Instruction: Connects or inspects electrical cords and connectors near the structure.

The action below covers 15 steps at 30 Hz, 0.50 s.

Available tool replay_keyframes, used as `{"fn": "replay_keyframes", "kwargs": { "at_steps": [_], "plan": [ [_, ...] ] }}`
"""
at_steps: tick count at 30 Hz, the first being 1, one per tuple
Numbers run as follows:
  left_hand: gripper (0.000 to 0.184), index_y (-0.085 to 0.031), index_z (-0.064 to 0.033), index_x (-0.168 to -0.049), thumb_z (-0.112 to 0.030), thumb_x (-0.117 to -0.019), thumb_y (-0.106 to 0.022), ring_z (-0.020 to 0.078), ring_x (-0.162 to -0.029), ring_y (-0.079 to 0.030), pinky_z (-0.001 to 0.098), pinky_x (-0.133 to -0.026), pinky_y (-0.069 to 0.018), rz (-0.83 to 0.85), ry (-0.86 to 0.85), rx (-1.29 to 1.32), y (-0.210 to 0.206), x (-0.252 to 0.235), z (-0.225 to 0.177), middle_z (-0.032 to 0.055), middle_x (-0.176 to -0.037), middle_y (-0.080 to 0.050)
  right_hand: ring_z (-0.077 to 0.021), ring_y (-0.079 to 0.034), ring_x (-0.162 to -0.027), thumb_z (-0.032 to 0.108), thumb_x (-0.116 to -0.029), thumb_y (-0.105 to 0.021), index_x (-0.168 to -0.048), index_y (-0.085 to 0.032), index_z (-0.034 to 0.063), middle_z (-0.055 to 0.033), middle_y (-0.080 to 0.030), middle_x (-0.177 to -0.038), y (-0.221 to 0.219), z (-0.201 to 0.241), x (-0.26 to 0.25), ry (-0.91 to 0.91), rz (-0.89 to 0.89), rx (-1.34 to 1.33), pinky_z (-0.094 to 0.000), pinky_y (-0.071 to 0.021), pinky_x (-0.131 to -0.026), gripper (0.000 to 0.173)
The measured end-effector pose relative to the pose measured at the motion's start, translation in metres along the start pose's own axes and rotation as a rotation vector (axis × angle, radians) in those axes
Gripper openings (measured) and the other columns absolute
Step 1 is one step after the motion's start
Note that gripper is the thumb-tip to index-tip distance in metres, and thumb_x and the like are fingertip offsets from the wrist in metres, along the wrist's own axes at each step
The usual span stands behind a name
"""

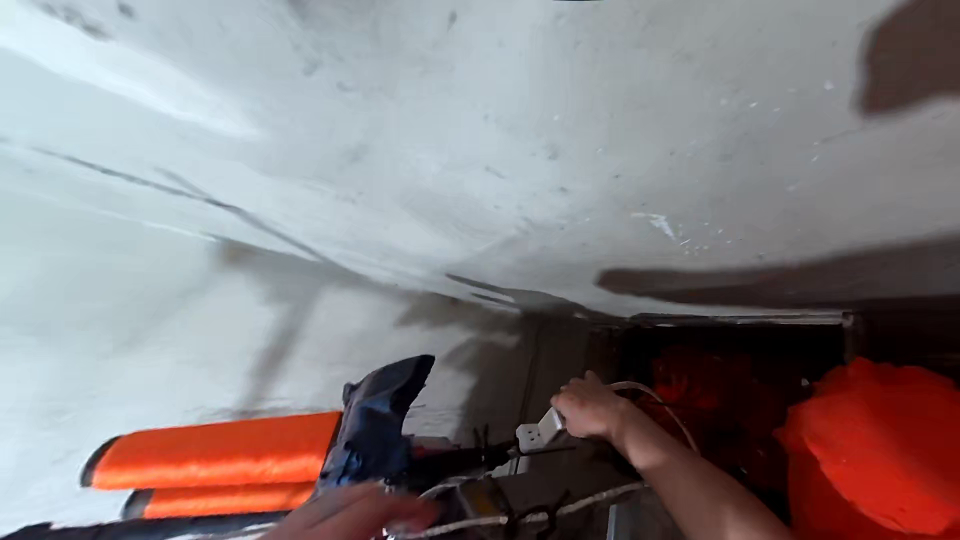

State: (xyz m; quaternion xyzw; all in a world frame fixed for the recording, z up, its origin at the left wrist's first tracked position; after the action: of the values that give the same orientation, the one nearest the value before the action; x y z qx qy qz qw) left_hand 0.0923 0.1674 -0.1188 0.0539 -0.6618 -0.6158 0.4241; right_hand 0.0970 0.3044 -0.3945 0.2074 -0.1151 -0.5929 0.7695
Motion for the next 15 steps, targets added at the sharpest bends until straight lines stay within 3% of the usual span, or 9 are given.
{"fn": "replay_keyframes", "kwargs": {
  "at_steps": [1,2,4,6,8,11,13,15],
  "plan": [
    [0.037,-0.067,0.0027,-0.127,-0.019,-0.0970,-0.066,0.0425,-0.121,-0.060,0.0613,-0.106,-0.0430,0.087,0.001,-0.179,-0.027,-0.040,0.023,0.0255,-0.127,-0.066,-0.0432,-0.057,-0.125,0.010,-0.0976,-0.060,-0.129,-0.064,-0.0008,-0.0246,-0.064,-0.127,0.002,-0.002,-0.001,-0.002,0.004,-0.020,-0.0667,-0.0353,-0.107,0.033],
    [0.049,-0.062,-0.0020,-0.137,-0.026,-0.0948,-0.070,0.0446,-0.132,-0.054,0.0650,-0.111,-0.0360,0.171,0.044,-0.334,-0.055,-0.074,0.046,0.0241,-0.138,-0.061,-0.0440,-0.056,-0.125,0.010,-0.0978,-0.060,-0.129,-0.064,-0.0007,-0.0256,-0.064,-0.127,0.004,-0.003,-0.001,-0.007,0.014,-0.048,-0.0680,-0.0338,-0.108,0.033],
    [0.076,-0.038,-0.0104,-0.158,-0.035,-0.0944,-0.071,0.0382,-0.151,-0.031,0.0629,-0.122,-0.0158,0.384,0.231,-0.528,-0.100,-0.123,0.084,0.0162,-0.162,-0.039,-0.0444,-0.055,-0.127,0.011,-0.0986,-0.059,-0.129,-0.063,-0.0008,-0.0264,-0.063,-0.129,0.007,-0.004,-0.001,-0.022,0.044,-0.107,-0.0684,-0.0302,-0.111,0.033],
    [0.091,-0.023,-0.0129,-0.163,-0.043,-0.0929,-0.072,0.0345,-0.155,-0.022,0.0626,-0.123,-0.0066,0.511,0.338,-0.627,-0.133,-0.151,0.105,0.0130,-0.166,-0.030,-0.0443,-0.055,-0.127,0.012,-0.0992,-0.059,-0.130,-0.063,-0.0011,-0.0266,-0.063,-0.129,0.009,-0.006,-0.001,-0.025,0.045,-0.150,-0.0692,-0.0279,-0.112,0.034],
    [0.091,-0.027,-0.0110,-0.162,-0.049,-0.0915,-0.071,0.0353,-0.152,-0.030,0.0621,-0.124,-0.0062,0.584,0.382,-0.685,-0.155,-0.163,0.124,0.0156,-0.161,-0.039,-0.0441,-0.056,-0.126,0.014,-0.0999,-0.058,-0.128,-0.065,-0.0013,-0.0260,-0.065,-0.127,0.007,-0.009,-0.003,-0.006,0.023,-0.177,-0.0704,-0.0279,-0.112,0.032],
    [0.068,-0.054,-0.0076,-0.144,-0.052,-0.0937,-0.065,0.0371,-0.135,-0.051,0.0611,-0.121,-0.0181,0.648,0.386,-0.730,-0.169,-0.166,0.147,0.0184,-0.140,-0.060,-0.0434,-0.057,-0.125,0.021,-0.1003,-0.059,-0.131,-0.063,0.0010,-0.0251,-0.065,-0.126,0.000,-0.011,-0.009,-0.003,0.029,-0.191,-0.0705,-0.0291,-0.111,0.037],
    [0.062,-0.060,-0.0061,-0.137,-0.052,-0.0947,-0.065,0.0369,-0.131,-0.054,0.0596,-0.119,-0.0216,0.664,0.364,-0.717,-0.169,-0.165,0.151,0.0189,-0.135,-0.063,-0.0445,-0.055,-0.128,0.023,-0.0958,-0.067,-0.140,-0.057,0.0031,-0.0257,-0.062,-0.133,-0.007,-0.006,-0.011,-0.007,0.044,-0.159,-0.0720,-0.0283,-0.111,0.049],
    [0.061,-0.060,-0.0055,-0.137,-0.050,-0.0954,-0.065,0.0368,-0.132,-0.053,0.0590,-0.120,-0.0205,0.681,0.347,-0.712,-0.168,-0.163,0.150,0.0196,-0.135,-0.063,-0.0446,-0.046,-0.137,0.023,-0.0922,-0.071,-0.147,-0.053,0.0070,-0.0243,-0.050,-0.148,-0.013,0.004,-0.011,0.018,0.036,-0.101,-0.0723,-0.0257,-0.113,0.060]
  ]
}}
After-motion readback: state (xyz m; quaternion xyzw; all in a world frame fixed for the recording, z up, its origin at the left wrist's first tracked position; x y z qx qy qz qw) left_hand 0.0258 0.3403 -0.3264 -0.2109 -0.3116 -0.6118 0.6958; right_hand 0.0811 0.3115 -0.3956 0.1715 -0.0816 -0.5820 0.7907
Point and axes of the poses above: each hand's wrist, its own x-axis away from the middle knuckle, its own y-axis out of the back of the hand, z = x × y, the point moved 9 cm from there along -x, towards the middle knuckle
